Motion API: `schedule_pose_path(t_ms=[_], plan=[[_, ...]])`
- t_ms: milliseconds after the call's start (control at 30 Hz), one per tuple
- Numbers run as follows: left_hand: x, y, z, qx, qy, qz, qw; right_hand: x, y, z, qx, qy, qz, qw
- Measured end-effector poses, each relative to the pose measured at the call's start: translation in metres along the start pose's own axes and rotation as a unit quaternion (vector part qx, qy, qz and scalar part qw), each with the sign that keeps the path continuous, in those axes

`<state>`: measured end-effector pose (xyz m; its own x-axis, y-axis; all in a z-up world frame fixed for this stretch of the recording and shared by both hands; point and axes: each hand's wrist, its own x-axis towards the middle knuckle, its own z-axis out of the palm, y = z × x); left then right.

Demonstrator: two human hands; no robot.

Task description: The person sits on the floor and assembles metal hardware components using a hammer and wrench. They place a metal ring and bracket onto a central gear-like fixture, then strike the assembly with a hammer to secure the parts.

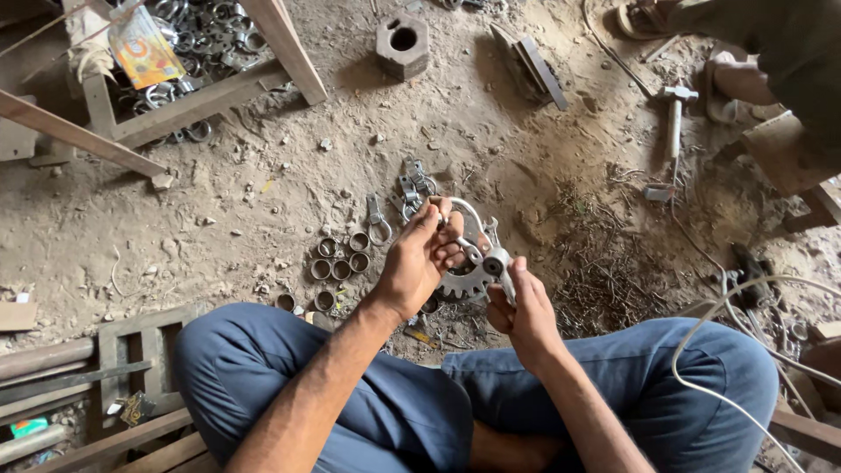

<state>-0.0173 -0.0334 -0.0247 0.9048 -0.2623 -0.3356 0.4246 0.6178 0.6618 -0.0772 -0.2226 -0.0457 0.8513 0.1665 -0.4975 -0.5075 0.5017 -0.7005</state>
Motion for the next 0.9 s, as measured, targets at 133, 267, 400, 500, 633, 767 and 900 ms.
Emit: schedule_pose_path(t_ms=[133, 267, 400, 500, 633, 767, 900], plan=[[-0.007, 0.002, 0.010, 0.008, -0.104, 0.049, 0.993, 0.000, -0.003, -0.003, -0.011, -0.032, -0.013, 0.999], [-0.013, -0.001, 0.016, 0.030, -0.169, 0.046, 0.984, -0.001, -0.004, 0.000, -0.033, -0.011, 0.004, 0.999], [-0.015, -0.005, 0.020, 0.066, -0.168, 0.042, 0.983, 0.001, 0.000, -0.001, -0.009, -0.013, -0.015, 1.000], [-0.014, -0.005, 0.022, 0.073, -0.177, 0.054, 0.980, 0.003, 0.000, -0.004, 0.020, -0.016, -0.012, 1.000], [-0.015, -0.006, 0.021, 0.024, -0.181, 0.057, 0.982, 0.001, -0.002, -0.002, 0.035, -0.010, -0.012, 0.999], [-0.014, -0.007, 0.021, 0.013, -0.181, 0.066, 0.981, -0.002, -0.003, 0.002, 0.044, -0.009, -0.012, 0.999], [-0.015, -0.006, 0.020, 0.011, -0.185, 0.067, 0.980, -0.001, -0.001, 0.003, 0.057, -0.026, -0.011, 0.998]])
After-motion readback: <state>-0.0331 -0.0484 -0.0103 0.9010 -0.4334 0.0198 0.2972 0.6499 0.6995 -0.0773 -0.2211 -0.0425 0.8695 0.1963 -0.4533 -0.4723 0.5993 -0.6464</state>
